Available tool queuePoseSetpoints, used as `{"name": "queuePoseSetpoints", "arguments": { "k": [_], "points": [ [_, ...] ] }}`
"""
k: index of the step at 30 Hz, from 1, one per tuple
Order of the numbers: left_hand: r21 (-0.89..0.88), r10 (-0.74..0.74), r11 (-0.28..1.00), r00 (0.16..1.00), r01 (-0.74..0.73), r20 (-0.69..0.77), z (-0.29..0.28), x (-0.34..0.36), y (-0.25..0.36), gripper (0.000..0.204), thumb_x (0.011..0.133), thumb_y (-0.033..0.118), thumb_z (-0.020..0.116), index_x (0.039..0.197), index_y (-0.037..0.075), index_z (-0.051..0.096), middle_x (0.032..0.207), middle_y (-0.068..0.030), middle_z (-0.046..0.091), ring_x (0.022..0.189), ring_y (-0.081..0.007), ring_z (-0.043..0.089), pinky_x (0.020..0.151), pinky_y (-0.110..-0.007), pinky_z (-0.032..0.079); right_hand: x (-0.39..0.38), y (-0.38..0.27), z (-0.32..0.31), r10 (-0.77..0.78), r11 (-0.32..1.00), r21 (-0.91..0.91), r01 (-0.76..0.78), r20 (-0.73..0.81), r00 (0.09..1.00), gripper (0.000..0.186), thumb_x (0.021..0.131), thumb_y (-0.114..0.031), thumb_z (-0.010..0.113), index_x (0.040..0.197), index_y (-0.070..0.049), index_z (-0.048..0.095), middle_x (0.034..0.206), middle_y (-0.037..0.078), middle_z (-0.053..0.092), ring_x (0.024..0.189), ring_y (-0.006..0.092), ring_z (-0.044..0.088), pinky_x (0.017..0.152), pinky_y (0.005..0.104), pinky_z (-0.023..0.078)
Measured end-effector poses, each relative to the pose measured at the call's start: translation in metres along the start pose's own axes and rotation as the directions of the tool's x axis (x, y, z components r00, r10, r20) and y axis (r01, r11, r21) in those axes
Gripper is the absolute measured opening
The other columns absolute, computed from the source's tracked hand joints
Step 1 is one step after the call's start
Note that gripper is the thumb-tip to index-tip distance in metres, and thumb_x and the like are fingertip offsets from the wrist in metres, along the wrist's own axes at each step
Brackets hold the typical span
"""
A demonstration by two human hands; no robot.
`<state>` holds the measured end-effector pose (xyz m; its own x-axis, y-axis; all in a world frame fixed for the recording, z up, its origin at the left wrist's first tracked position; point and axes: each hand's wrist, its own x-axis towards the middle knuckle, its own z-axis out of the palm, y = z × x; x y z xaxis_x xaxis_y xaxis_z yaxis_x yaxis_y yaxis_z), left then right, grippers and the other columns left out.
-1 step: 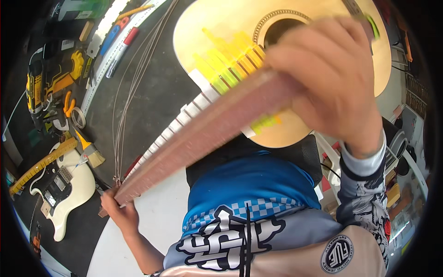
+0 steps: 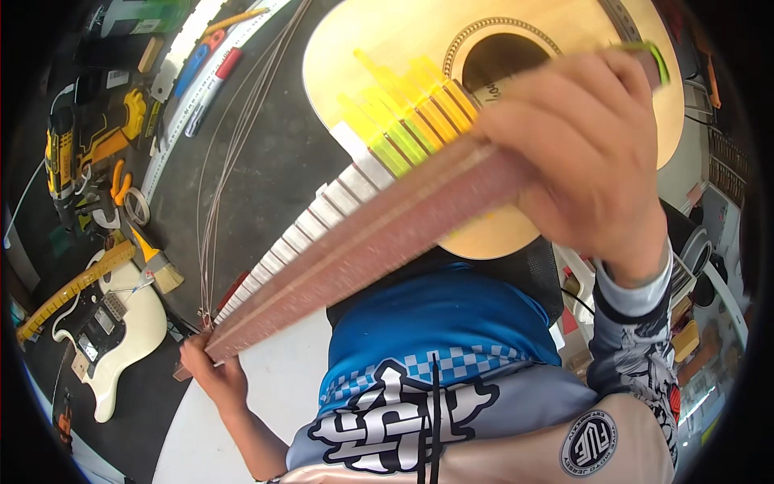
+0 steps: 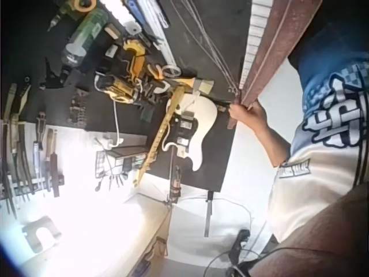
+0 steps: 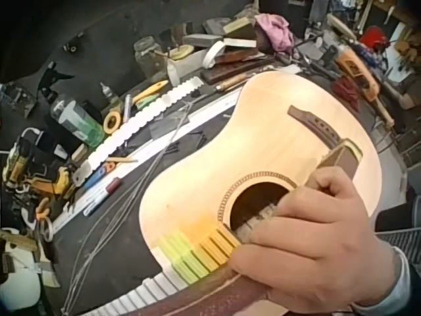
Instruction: The person holds a curved sanding beam with both hands and moves it back and forth across the metal frets of a guitar neck.
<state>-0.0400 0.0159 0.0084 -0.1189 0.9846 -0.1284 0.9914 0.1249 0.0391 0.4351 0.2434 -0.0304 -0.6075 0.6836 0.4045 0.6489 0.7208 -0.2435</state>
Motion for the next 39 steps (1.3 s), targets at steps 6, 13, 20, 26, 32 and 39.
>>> {"name": "queuePoseSetpoints", "arguments": {
  "k": [6, 13, 20, 26, 32, 39],
  "points": [
    [-0.041, -0.031, 0.999, 0.999, 0.030, -0.015, 0.002, 0.009, -0.002, 0.039, 0.082, 0.008, 0.084, 0.115, 0.002, 0.064, 0.106, -0.0136, 0.064, 0.103, -0.0359, 0.058, 0.096, -0.045, 0.043, 0.022, 0.013, -0.001, -0.024, 0.999, -0.036, 0.027, 0.100, 0.995, 0.041, 0.063, -0.014, 0.081, 0.104, -0.014, 0.074, 0.095, 0.002, 0.070, 0.089, 0.0294, 0.066, 0.086, 0.0431, 0.045],
    [-0.073, -0.080, 0.994, 0.997, 0.079, -0.001, -0.005, 0.005, -0.005, 0.036, 0.086, 0.010, 0.084, 0.115, 0.002, 0.065, 0.109, -0.0137, 0.064, 0.104, -0.0359, 0.057, 0.096, -0.045, 0.044, 0.006, 0.003, 0.008, 0.009, 0.997, 0.079, -0.005, -0.040, 0.999, 0.043, 0.061, -0.012, 0.079, 0.104, -0.015, 0.074, 0.094, 0.001, 0.070, 0.089, 0.0293, 0.066, 0.086, 0.0427, 0.045],
    [-0.013, -0.022, 1.000, 1.000, 0.022, -0.007, -0.001, 0.003, 0.001, 0.036, 0.086, 0.011, 0.084, 0.116, 0.003, 0.065, 0.107, -0.0140, 0.065, 0.105, -0.0364, 0.057, 0.097, -0.046, 0.043, 0.008, 0.011, 0.006, -0.033, 0.999, 0.002, 0.033, -0.030, 0.999, 0.043, 0.062, -0.014, 0.080, 0.105, -0.015, 0.075, 0.098, 0.002, 0.070, 0.092, 0.0288, 0.066, 0.088, 0.0422, 0.046],
    [-0.105, -0.089, 0.991, 0.996, 0.086, -0.025, -0.001, 0.014, -0.008, 0.037, 0.083, 0.007, 0.084, 0.113, 0.002, 0.063, 0.107, -0.0146, 0.064, 0.105, -0.0373, 0.057, 0.097, -0.046, 0.043, 0.020, 0.013, 0.013, -0.086, 0.993, -0.078, 0.087, 0.010, 0.996, 0.033, 0.069, -0.021, 0.083, 0.098, -0.015, 0.069, 0.084, -0.002, 0.056, 0.082, 0.0199, 0.056, 0.077, 0.0369, 0.041],
    [0.005, 0.003, 1.000, 1.000, -0.003, -0.021, 0.007, -0.015, 0.003, 0.039, 0.078, 0.003, 0.081, 0.112, 0.003, 0.064, 0.105, -0.0149, 0.064, 0.104, -0.0370, 0.058, 0.096, -0.046, 0.043, -0.017, -0.005, -0.006, 0.008, 1.000, -0.004, -0.008, 0.000, 1.000, 0.040, 0.064, -0.014, 0.077, 0.104, -0.014, 0.075, 0.099, 0.004, 0.072, 0.090, 0.0291, 0.066, 0.087, 0.0435, 0.044],
    [-0.092, -0.086, 0.992, 0.996, 0.085, -0.011, 0.003, 0.019, -0.018, 0.043, 0.080, 0.004, 0.085, 0.115, 0.002, 0.060, 0.107, -0.0156, 0.062, 0.105, -0.0395, 0.056, 0.097, -0.046, 0.043, 0.029, 0.027, 0.022, -0.121, 0.991, 0.042, 0.125, -0.096, 0.988, 0.034, 0.071, -0.023, 0.084, 0.099, -0.015, 0.069, 0.088, -0.001, 0.059, 0.084, 0.0209, 0.059, 0.077, 0.0381, 0.042]
  ]
}}
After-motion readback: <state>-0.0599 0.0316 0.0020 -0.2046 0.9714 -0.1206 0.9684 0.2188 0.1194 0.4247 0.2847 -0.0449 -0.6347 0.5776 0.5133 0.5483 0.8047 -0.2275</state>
